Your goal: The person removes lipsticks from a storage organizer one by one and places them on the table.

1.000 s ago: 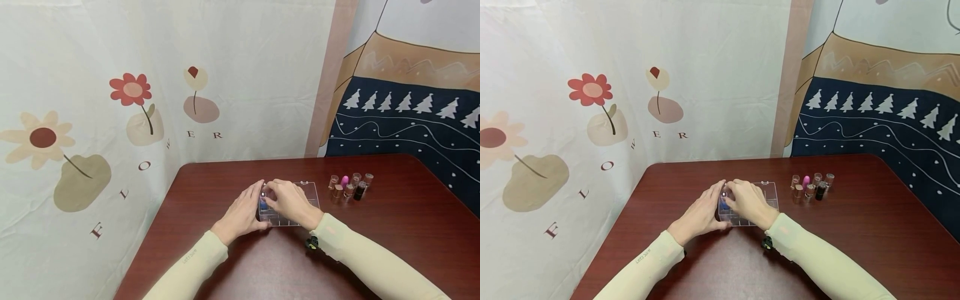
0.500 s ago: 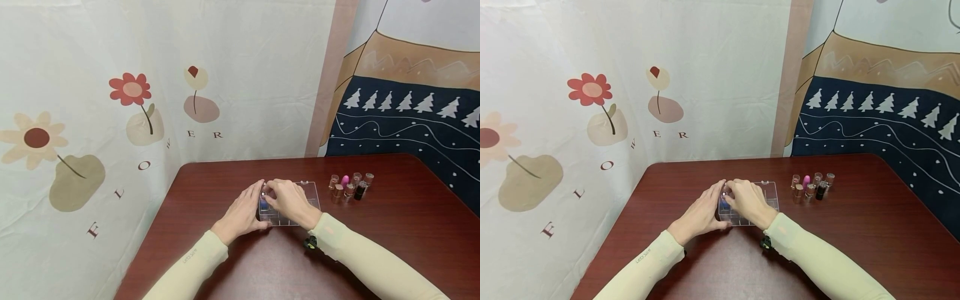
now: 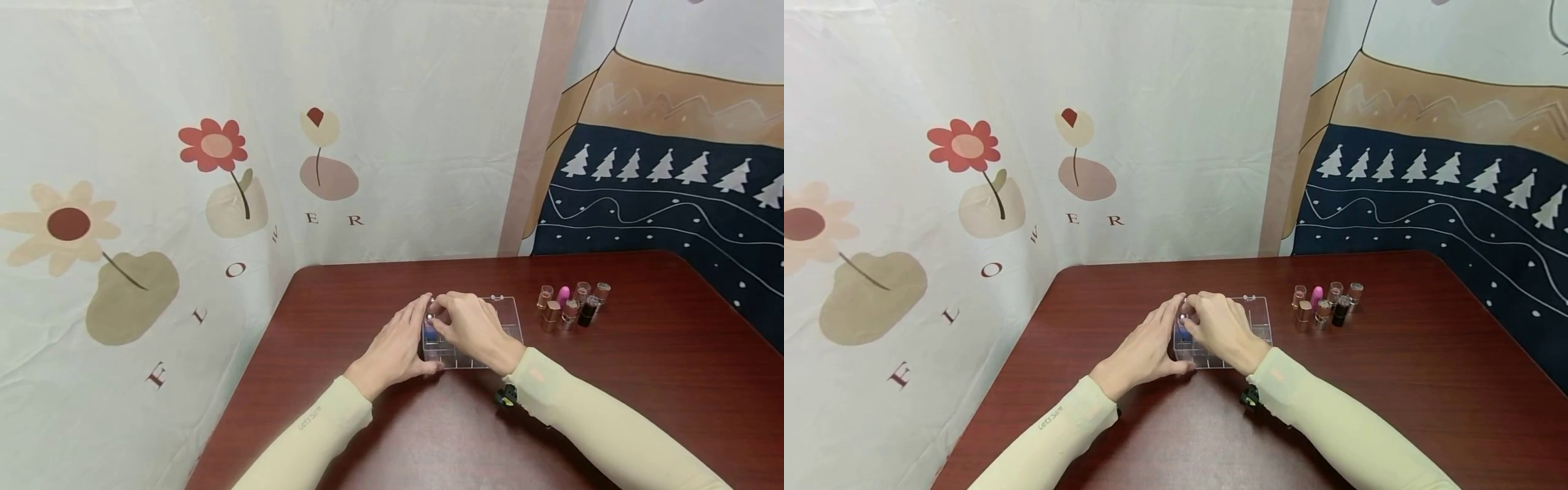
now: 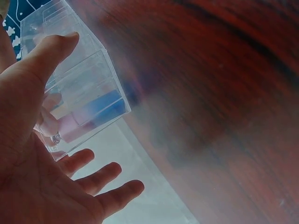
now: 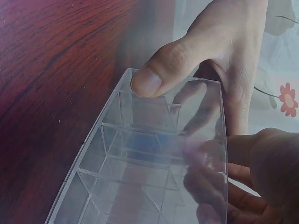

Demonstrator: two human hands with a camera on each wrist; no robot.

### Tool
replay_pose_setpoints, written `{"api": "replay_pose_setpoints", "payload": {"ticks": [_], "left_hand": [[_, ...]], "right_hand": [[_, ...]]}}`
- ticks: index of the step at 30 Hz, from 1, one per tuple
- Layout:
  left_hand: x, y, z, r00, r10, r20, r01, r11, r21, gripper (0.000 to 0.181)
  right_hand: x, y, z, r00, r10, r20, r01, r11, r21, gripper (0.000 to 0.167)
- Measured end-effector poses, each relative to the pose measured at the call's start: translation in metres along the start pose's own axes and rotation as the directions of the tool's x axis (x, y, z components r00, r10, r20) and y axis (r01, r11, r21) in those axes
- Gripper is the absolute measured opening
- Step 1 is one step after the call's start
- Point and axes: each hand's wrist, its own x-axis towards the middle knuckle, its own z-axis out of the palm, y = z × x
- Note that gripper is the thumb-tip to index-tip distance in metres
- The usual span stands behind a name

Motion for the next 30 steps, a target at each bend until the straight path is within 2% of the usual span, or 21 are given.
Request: {"api": "replay_pose_setpoints", "payload": {"ticks": [18,30], "left_hand": [[-0.0006,-0.0013,0.0003,1.0,0.015,-0.015,-0.015,1.0,-0.011,0.131],[-0.001,-0.0018,0.0011,1.0,0.013,-0.011,-0.013,1.0,-0.002,0.133]], "right_hand": [[0.001,-0.0017,-0.0027,1.0,0.021,0.017,-0.021,0.999,0.034,0.017],[0.0008,-0.001,-0.0062,1.0,0.023,0.005,-0.023,0.995,0.1,0.016]]}}
